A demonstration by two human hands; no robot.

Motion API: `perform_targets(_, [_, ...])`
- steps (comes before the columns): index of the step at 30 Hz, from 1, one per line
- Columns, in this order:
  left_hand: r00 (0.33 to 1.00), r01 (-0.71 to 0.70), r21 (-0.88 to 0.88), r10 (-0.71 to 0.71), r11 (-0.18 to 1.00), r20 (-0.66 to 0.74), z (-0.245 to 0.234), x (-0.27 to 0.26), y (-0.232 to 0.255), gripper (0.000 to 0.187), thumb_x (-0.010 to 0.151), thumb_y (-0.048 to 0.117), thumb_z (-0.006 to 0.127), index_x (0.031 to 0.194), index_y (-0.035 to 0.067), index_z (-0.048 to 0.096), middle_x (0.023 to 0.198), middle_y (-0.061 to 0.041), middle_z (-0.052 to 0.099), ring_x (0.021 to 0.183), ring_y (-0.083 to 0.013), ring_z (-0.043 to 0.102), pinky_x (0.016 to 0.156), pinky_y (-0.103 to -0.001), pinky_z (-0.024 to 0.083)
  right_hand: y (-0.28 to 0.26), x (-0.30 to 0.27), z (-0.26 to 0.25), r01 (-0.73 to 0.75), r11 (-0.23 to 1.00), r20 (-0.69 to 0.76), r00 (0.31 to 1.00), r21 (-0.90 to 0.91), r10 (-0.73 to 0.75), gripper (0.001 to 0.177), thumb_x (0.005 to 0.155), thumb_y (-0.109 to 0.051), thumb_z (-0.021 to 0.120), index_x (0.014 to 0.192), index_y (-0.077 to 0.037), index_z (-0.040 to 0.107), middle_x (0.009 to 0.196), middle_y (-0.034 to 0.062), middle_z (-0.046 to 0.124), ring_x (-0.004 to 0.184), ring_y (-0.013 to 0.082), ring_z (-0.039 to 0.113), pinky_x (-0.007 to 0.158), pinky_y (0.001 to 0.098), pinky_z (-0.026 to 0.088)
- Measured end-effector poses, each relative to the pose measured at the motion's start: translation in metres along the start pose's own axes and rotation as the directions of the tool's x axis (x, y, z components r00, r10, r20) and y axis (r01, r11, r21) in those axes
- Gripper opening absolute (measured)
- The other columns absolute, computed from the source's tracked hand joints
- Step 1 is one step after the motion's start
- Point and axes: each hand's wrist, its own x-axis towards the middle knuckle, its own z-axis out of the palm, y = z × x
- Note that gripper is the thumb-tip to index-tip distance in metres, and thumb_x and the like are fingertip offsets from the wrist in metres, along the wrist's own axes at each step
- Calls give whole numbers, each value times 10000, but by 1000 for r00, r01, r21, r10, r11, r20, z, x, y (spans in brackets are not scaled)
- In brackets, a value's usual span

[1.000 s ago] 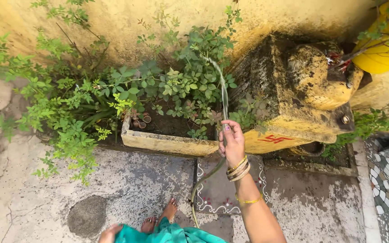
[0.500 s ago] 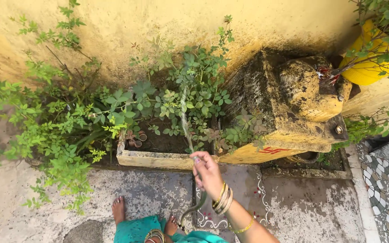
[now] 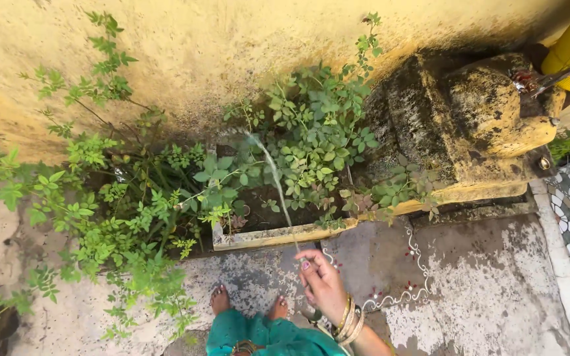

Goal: Watering various potted plants and garden areas using a hose.

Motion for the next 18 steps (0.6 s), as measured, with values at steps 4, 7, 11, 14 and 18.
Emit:
perform_targets(4, [1000, 27, -42, -26, 999, 16, -66, 87, 132, 689, 759, 294, 847, 1360, 62, 601, 1247, -130, 682, 993, -215, 686, 850, -427, 605, 12, -5, -2, -24, 999, 132, 991, -40, 29, 240, 1062, -196, 498, 1241, -66, 592, 720, 6, 527, 451, 38, 384, 397, 202, 308])
perform_targets(7, [983, -143, -195, 116, 970, -144, -93, 112, 253, 889, 754, 293, 853, 1487, 40, 416, 1421, -173, 543, 1145, -245, 628, 962, -409, 537, 14, -9, -6, -52, 998, 163, 985, -40, 58, 247, 1070, -211, 490, 1248, -68, 585, 725, -3, 518, 452, 33, 378, 402, 198, 308])
perform_targets(11, [863, -438, -282, 310, 854, -400, -101, 169, 314, 1097, 781, 270, 878, 1612, -12, 219, 1625, -225, 355, 1404, -269, 445, 1132, -394, 380, 10, -8, 1, -69, 995, 212, 974, -71, 83, 247, 1070, -217, 495, 1243, -72, 594, 713, -4, 513, 449, 35, 392, 396, 205, 322])
perform_targets(14, [835, -475, -316, 307, 822, -458, -95, 220, 309, 1086, 780, 263, 893, 1606, -27, 250, 1621, -237, 357, 1461, -268, 387, 1163, -397, 336, 7, -9, 6, -143, 982, 191, 968, -124, 165, 249, 1063, -219, 494, 1244, -84, 597, 716, -10, 507, 445, 36, 399, 390, 208, 327])
perform_targets(18, [851, -498, -418, 337, 760, -403, -93, 235, 310, 977, 796, 313, 843, 1575, -32, 365, 1520, -239, 468, 1341, -291, 486, 1105, -428, 399, 12, -12, 5, -126, 979, 195, 968, -159, 156, 245, 1066, -208, 494, 1259, -97, 597, 721, -8, 516, 442, 38, 404, 398, 205, 333])
